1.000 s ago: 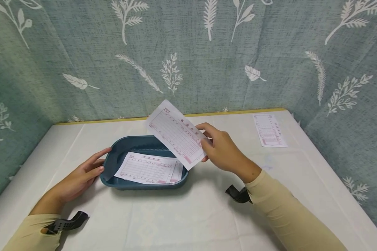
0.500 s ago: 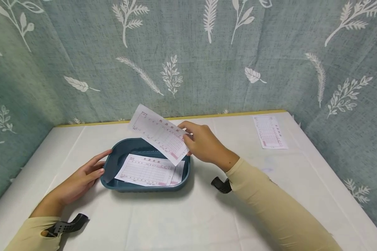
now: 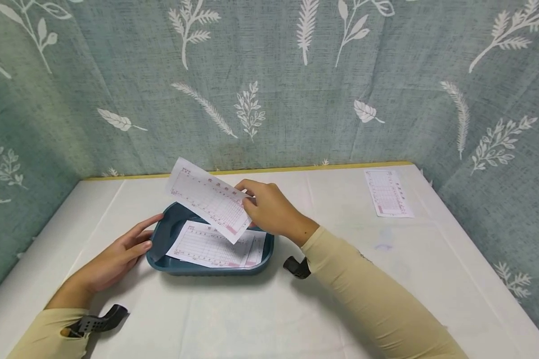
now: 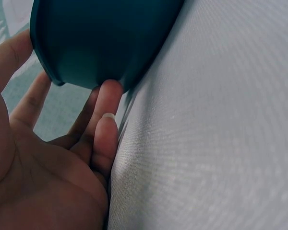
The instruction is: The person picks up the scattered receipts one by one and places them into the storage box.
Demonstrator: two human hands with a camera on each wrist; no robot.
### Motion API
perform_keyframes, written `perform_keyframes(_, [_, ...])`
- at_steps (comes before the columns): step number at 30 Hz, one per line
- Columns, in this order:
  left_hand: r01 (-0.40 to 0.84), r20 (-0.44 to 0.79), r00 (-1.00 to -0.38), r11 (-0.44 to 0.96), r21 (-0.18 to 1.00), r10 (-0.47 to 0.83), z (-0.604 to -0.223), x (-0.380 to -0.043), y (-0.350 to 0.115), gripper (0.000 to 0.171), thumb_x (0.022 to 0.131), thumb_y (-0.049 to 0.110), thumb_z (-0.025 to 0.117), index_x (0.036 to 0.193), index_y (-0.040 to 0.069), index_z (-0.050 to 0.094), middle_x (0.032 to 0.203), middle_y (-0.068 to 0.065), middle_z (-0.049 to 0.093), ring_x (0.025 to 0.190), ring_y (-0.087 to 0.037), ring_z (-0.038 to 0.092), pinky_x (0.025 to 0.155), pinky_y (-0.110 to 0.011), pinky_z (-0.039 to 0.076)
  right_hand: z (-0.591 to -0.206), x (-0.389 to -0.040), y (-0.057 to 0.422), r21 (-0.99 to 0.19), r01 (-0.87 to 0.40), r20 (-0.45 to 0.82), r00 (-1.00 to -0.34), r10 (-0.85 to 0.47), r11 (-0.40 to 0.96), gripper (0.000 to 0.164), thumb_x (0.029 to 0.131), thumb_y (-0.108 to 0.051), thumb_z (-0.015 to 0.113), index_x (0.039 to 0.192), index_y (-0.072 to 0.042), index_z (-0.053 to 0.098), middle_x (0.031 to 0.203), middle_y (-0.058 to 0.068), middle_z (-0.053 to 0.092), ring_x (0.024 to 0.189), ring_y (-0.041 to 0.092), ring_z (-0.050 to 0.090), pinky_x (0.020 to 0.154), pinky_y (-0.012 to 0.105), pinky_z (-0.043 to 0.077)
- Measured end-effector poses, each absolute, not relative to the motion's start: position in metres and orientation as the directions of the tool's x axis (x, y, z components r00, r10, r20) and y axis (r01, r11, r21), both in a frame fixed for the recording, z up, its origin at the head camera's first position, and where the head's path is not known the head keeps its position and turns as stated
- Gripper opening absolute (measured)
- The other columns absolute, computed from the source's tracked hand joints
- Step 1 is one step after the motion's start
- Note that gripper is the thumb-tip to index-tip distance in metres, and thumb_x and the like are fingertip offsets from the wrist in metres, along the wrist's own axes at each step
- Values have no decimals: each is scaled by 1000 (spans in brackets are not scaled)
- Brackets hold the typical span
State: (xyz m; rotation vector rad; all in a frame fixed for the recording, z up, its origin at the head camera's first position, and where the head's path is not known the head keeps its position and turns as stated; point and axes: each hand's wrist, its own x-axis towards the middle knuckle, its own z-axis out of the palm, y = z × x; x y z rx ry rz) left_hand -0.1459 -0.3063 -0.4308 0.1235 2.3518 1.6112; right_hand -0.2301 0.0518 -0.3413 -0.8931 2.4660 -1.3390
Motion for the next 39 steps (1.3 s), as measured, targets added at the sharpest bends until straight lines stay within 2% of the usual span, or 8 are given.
perform_keyframes(3, [-96, -190, -954, 363, 927, 232, -431, -146, -306, 63, 104, 30, 52, 159, 34, 21, 157, -26, 27, 145, -44, 26, 116, -64, 18, -342, -228, 49, -811, -415, 103, -796, -596, 413, 29, 102, -7, 47, 126, -10, 62, 121, 15, 68, 85, 16, 73, 59, 33, 59])
perform_keyframes(13, [-81, -176, -958, 374, 924, 228, -430, -148, -310, 64, 104, 31, 53, 159, 35, 21, 158, -27, 26, 146, -47, 25, 115, -69, 16, -346, -230, 40, -813, -413, 96, -791, -605, 410, 27, 103, -7, 50, 127, -10, 61, 109, 12, 73, 64, 14, 68, 63, 42, 59])
perform_keyframes(17, [-68, -165, -957, 368, 927, 239, -430, -148, -310, 63, 104, 29, 53, 159, 34, 22, 156, -25, 30, 144, -41, 30, 117, -50, 28, -351, -233, 35, -832, -375, 76, -808, -584, 410, 26, 103, -7, 51, 126, -9, 61, 108, 13, 73, 62, 14, 67, 62, 41, 59])
perform_keyframes(26, [-54, -153, -958, 370, 928, 244, -431, -146, -311, 63, 104, 28, 53, 159, 32, 24, 158, -27, 28, 146, -43, 26, 107, -23, 35, -360, -235, 24, -838, -367, 70, -806, -587, 403, 24, 102, -7, 49, 120, -10, 64, 100, 12, 74, 60, 20, 67, 59, 41, 58])
perform_keyframes(30, [-61, -156, -958, 361, 931, 240, -431, -146, -310, 63, 104, 27, 53, 159, 30, 23, 158, -28, 27, 147, -44, 24, 117, -43, 29, -361, -236, 22, -819, -379, 46, -793, -608, 432, 25, 102, -8, 47, 118, -11, 65, 103, 11, 75, 60, 26, 69, 56, 36, 57])
perform_keyframes(34, [-99, -184, -957, 346, 933, 223, -430, -145, -308, 67, 103, 29, 55, 160, 24, 21, 158, -29, 27, 147, -45, 24, 117, -65, 15, -364, -238, 22, -797, -381, 16, -788, -615, 468, 25, 101, -8, 47, 117, -11, 66, 110, 9, 73, 59, 22, 66, 54, 32, 55])
perform_keyframes(37, [-101, -185, -958, 348, 932, 219, -430, -145, -309, 68, 103, 30, 56, 160, 24, 20, 156, -29, 29, 146, -46, 26, 117, -65, 16, -367, -240, 23, -785, -386, 7, -787, -617, 484, 25, 101, -8, 47, 116, -12, 66, 113, 9, 72, 58, 16, 62, 53, 31, 55])
perform_keyframes(39, [-82, -170, -959, 351, 933, 227, -431, -146, -309, 66, 103, 29, 55, 160, 27, 22, 155, -28, 32, 144, -43, 29, 119, -53, 24, -369, -242, 23, -775, -394, 10, -789, -614, 493, 24, 100, -8, 47, 114, -12, 66, 111, 8, 72, 58, 14, 60, 52, 31, 54])
